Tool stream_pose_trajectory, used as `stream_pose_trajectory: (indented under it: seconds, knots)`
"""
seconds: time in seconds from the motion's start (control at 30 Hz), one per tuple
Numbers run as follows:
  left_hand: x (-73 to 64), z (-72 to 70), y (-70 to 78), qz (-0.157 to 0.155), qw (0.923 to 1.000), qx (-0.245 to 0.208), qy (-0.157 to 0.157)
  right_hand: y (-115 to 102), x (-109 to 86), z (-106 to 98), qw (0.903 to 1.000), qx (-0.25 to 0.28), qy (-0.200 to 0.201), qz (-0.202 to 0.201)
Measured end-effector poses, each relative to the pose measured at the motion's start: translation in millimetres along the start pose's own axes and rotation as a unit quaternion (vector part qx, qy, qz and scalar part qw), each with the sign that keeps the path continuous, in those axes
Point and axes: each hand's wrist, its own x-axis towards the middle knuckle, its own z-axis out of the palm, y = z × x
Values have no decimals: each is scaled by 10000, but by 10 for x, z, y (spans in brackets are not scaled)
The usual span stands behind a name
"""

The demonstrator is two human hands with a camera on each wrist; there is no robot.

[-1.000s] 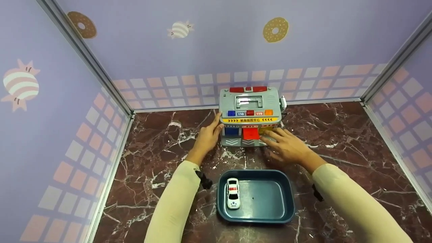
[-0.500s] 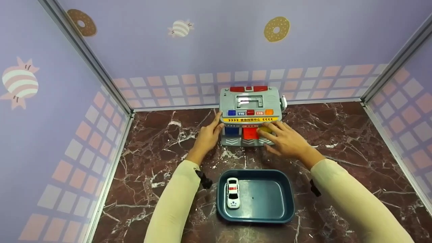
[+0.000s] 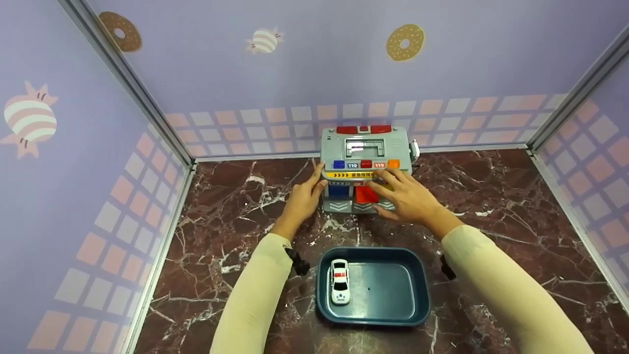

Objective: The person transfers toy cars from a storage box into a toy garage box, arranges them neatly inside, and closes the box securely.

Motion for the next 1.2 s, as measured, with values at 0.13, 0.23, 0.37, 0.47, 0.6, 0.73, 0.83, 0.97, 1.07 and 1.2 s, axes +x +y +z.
stream_pose_trajectory:
  seconds: [0.13,0.23,0.37,0.47,0.6,0.73,0.83,0.97,1.07,1.2]
  knots:
    - [-2,-7,12,45,10000,7,0,-35,62,-5,9997,3,-154,165]
    - [-3,-12,14,51,10000,6,-7,-57,101,-11,9988,-11,-352,338]
    - [-2,-12,12,34,10000,0,-33,-79,141,-22,9971,-110,-574,497]
    - [1,-11,13,39,10000,-11,-30,-84,169,-28,9965,-120,-625,540]
    - [2,-14,12,-10,10000,-3,-52,-78,206,-42,9960,-153,-646,593]
    - [0,-14,7,-96,9999,22,-89,-71,230,-56,9951,-244,-728,622]
    - [-4,-10,1,-114,9999,4,-99,-74,239,-58,9936,-246,-876,676]
    - [-8,-6,0,-109,9999,-41,-77,-88,248,-54,9915,-131,-1018,796]
    - [-9,-7,1,-100,9999,-32,-70,-98,263,-46,9912,-36,-978,893]
    - [-11,-10,4,-35,10000,13,-85,-111,294,-27,9909,-5,-899,1004]
